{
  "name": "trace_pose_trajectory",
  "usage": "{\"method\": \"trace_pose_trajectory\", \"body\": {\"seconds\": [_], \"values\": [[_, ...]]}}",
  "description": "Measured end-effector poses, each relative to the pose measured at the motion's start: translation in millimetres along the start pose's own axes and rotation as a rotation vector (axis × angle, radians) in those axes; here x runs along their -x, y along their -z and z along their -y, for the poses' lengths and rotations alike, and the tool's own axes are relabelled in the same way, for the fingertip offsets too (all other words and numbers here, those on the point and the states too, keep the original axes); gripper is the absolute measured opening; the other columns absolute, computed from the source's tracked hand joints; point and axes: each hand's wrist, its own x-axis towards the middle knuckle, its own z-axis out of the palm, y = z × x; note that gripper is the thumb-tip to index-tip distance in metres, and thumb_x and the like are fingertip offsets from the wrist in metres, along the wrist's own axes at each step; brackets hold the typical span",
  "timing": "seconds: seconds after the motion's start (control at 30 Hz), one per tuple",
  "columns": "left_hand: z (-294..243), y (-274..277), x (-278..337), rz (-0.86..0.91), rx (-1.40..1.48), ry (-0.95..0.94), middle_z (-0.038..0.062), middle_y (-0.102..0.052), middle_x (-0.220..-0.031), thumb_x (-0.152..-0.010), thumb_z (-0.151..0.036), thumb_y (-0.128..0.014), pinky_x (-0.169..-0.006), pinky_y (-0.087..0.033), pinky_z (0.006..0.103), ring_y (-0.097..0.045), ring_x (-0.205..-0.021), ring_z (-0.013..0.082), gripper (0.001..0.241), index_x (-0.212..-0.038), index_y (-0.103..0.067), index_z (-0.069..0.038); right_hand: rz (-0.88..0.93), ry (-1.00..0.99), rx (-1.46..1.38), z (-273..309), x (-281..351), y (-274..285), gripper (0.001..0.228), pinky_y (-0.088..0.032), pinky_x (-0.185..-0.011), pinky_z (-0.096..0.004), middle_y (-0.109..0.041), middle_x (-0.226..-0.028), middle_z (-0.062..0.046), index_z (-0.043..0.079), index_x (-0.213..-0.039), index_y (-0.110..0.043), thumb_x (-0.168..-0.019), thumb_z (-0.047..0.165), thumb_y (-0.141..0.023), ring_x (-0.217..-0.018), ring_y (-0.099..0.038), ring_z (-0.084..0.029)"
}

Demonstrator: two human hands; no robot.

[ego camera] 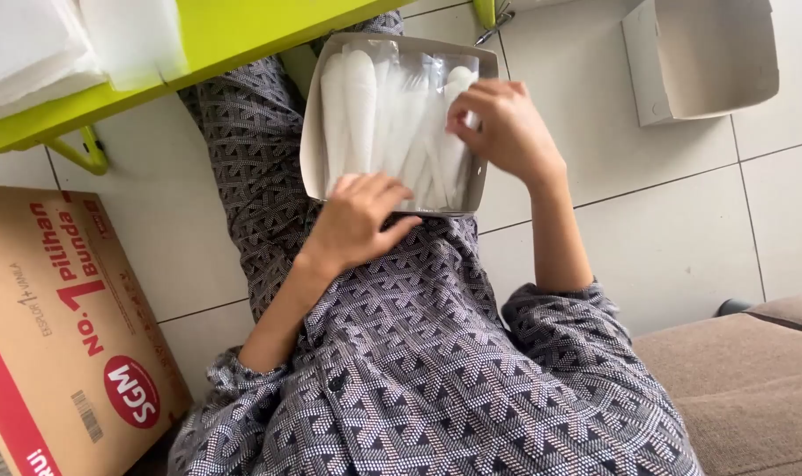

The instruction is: A person is individually wrapping plastic spoons in plastic sleeves and organizing them into a cardboard box.

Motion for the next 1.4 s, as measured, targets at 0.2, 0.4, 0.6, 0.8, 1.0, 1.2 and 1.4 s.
{"method": "trace_pose_trajectory", "body": {"seconds": [0.2,0.4,0.6,0.8,1.0,1.2,1.4], "values": [[2,-49,-18,0.113,0.013,-0.111,0.0,-0.064,-0.104,-0.084,-0.048,-0.074,-0.08,-0.051,0.0383,-0.065,-0.097,0.0215,0.038,-0.105,-0.067,-0.017,0.534,-0.11,0.119,16,26,1,0.009,-0.034,-0.111,-0.048,-0.076,-0.084,0.003,0.02,-0.086,-0.072,-0.09,0.028,-0.075,-0.099,-0.072,-0.021],[17,-64,-10,0.148,-0.063,-0.085,-0.002,-0.062,-0.098,-0.082,-0.037,-0.074,-0.072,-0.051,0.0366,-0.063,-0.092,0.0203,0.027,-0.098,-0.069,-0.016,0.724,-0.04,0.395,-12,38,-51,0.009,-0.029,-0.111,-0.046,-0.076,-0.084,0.011,0.035,-0.084,-0.079,-0.081,0.027,-0.077,-0.1,-0.071,-0.012],[11,-52,-8,0.132,-0.099,-0.131,-0.004,-0.065,-0.094,-0.086,-0.036,-0.072,-0.071,-0.05,0.036,-0.064,-0.089,0.0187,0.015,-0.093,-0.071,-0.022,0.685,-0.051,0.201,11,19,-12,0.011,-0.046,-0.097,-0.04,-0.077,-0.092,0.004,0.026,-0.091,-0.076,-0.093,0.02,-0.067,-0.102,-0.072,-0.018],[10,-55,-13,0.185,-0.201,-0.156,-0.003,-0.07,-0.089,-0.086,-0.035,-0.07,-0.072,-0.049,0.0384,-0.067,-0.085,0.0211,0.015,-0.091,-0.072,-0.021,0.309,0.106,0.193,36,-1,-1,0.036,-0.046,-0.101,-0.048,-0.057,-0.139,-0.006,0.018,-0.125,-0.067,-0.089,0.018,-0.073,-0.133,-0.053,-0.03],[9,-42,-11,0.114,-0.051,-0.149,0.001,-0.069,-0.095,-0.08,-0.041,-0.074,-0.075,-0.052,0.0383,-0.067,-0.09,0.0223,0.028,-0.093,-0.072,-0.017,0.356,-0.122,0.423,26,15,-33,0.068,-0.041,-0.109,-0.052,-0.035,-0.157,-0.014,0.026,-0.144,-0.056,-0.082,0.034,-0.083,-0.146,-0.036,-0.032],[-4,9,-17,-0.016,0.274,-0.067,0.005,-0.07,-0.108,-0.094,-0.049,-0.064,-0.086,-0.051,0.0392,-0.068,-0.105,0.0263,0.034,-0.105,-0.074,-0.019,0.101,0.076,0.301,46,-20,-3,0.068,-0.044,-0.108,-0.057,-0.037,-0.158,-0.02,0.02,-0.143,-0.061,-0.08,0.022,-0.086,-0.138,-0.05,-0.041],[68,67,-76,-0.291,-0.09,0.013,0.0,-0.066,-0.133,-0.096,-0.039,-0.068,-0.107,-0.041,0.0494,-0.057,-0.128,0.0199,0.034,-0.121,-0.068,-0.016,-0.234,0.272,0.396,22,-123,24,0.053,-0.047,-0.114,-0.046,-0.044,-0.156,-0.01,0.02,-0.142,-0.067,-0.093,0.002,-0.072,-0.132,-0.056,-0.028]]}}
